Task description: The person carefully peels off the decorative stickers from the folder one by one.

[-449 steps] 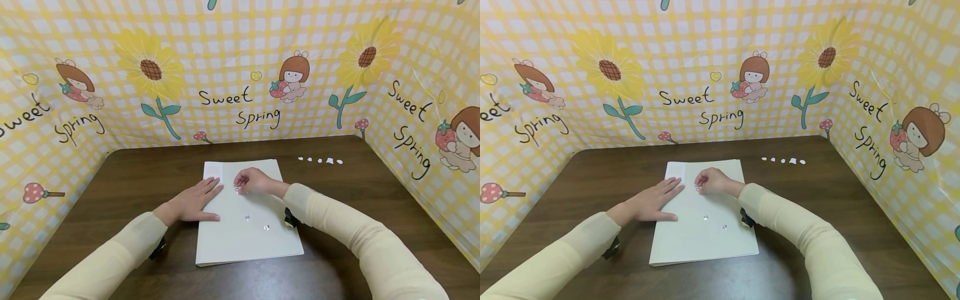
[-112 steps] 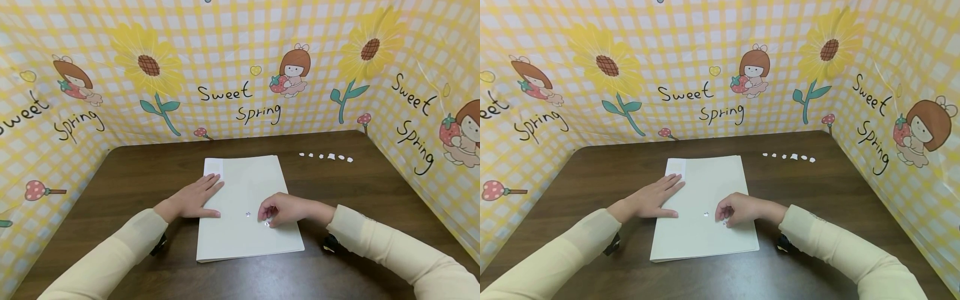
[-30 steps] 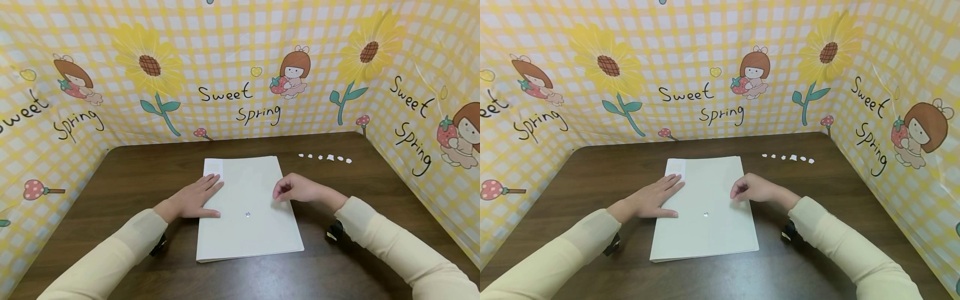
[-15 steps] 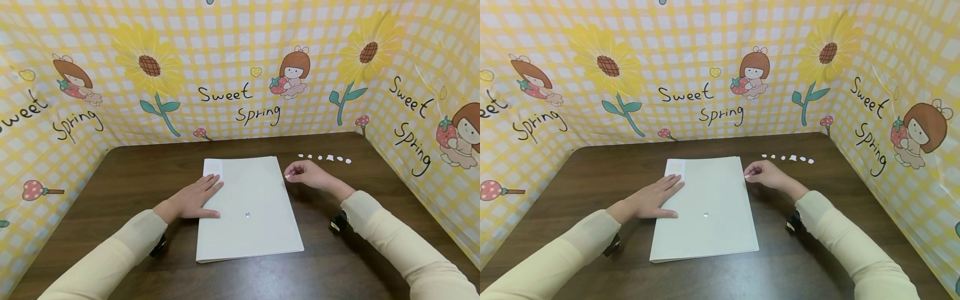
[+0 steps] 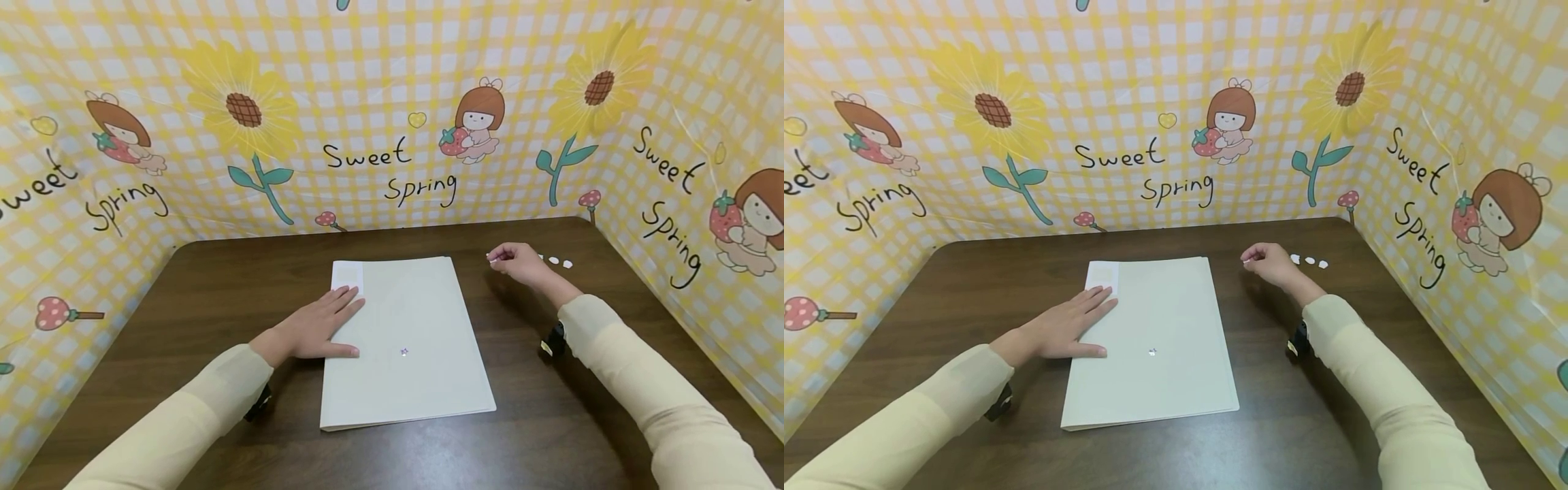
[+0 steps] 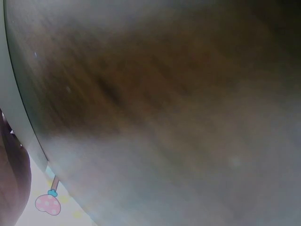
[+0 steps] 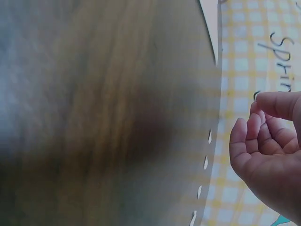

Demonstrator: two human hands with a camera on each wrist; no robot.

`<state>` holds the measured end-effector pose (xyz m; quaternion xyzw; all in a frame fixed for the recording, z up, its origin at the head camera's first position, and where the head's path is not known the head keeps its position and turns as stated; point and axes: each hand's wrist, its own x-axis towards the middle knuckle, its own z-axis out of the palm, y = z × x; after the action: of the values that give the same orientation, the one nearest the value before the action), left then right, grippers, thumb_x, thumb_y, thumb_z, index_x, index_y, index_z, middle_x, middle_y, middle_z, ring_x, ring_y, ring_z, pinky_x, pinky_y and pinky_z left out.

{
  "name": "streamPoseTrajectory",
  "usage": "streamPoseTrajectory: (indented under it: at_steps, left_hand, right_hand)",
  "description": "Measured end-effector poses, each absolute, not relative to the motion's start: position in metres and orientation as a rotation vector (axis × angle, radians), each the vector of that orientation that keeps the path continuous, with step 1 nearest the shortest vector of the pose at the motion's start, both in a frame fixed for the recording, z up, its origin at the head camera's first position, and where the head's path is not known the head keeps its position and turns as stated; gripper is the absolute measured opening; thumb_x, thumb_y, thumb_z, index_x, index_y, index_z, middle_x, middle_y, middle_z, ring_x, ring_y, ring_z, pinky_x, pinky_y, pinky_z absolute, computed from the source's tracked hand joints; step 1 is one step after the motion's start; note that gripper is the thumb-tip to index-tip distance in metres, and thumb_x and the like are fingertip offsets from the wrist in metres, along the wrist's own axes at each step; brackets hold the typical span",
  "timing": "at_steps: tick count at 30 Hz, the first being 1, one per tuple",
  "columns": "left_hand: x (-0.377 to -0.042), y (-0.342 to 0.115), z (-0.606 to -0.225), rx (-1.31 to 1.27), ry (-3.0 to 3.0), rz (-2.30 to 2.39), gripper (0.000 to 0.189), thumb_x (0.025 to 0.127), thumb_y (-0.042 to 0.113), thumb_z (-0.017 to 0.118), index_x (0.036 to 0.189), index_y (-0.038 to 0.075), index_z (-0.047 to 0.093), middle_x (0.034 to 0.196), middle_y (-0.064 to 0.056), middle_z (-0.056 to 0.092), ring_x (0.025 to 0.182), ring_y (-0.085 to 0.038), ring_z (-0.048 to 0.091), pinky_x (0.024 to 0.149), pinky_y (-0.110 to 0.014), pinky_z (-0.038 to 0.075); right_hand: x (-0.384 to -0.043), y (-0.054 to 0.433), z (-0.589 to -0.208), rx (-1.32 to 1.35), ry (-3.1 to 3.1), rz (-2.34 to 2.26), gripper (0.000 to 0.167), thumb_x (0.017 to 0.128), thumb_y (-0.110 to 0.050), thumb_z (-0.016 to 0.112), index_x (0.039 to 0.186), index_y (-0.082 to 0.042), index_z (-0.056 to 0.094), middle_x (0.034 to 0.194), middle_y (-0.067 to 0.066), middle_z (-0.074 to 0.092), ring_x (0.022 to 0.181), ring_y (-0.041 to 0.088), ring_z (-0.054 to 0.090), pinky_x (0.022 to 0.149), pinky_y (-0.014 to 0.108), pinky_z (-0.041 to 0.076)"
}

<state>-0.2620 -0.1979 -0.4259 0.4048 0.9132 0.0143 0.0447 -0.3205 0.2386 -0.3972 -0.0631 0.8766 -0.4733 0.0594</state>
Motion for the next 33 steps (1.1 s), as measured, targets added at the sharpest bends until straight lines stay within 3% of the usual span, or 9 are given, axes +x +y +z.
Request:
streamPoseTrajectory:
  at_steps: [7,17,25,33]
  left_hand:
    - [-0.261,-0.198,-0.425,1.218,2.776,0.038,0.103,0.084,0.082,0.035,0.157,0.011,0.017,0.161,-0.013,0.009,0.147,-0.029,0.004,0.115,-0.046,0.015]
    - [-0.261,-0.198,-0.425,1.226,2.779,0.038,0.102,0.085,0.08,0.037,0.157,0.012,0.017,0.161,-0.013,0.009,0.147,-0.029,0.005,0.115,-0.045,0.016]
    - [-0.263,-0.198,-0.426,1.205,2.78,0.017,0.103,0.083,0.082,0.036,0.157,0.013,0.016,0.162,-0.012,0.008,0.147,-0.028,0.004,0.115,-0.044,0.015]
    - [-0.263,-0.199,-0.427,1.209,2.779,0.028,0.103,0.083,0.083,0.034,0.157,0.013,0.015,0.162,-0.011,0.007,0.147,-0.027,0.003,0.115,-0.044,0.014]
  right_hand:
    - [-0.331,0.242,-0.405,-0.143,2.709,-1.395,0.023,0.097,-0.006,0.057,0.114,0.009,0.061,0.097,0.012,0.057,0.087,0.022,0.052,0.078,0.034,0.046]
    - [-0.346,0.242,-0.417,-0.19,2.684,-1.314,0.019,0.094,-0.006,0.063,0.107,0.007,0.067,0.088,0.009,0.063,0.075,0.02,0.053,0.067,0.03,0.046]
    - [-0.347,0.24,-0.413,-0.177,2.646,-1.267,0.023,0.098,-0.008,0.057,0.112,0.007,0.067,0.108,0.016,0.064,0.086,0.022,0.052,0.072,0.03,0.046]
    - [-0.353,0.242,-0.418,-0.232,2.722,-1.176,0.017,0.095,-0.004,0.057,0.106,0.005,0.068,0.098,0.013,0.065,0.086,0.024,0.054,0.069,0.03,0.046]
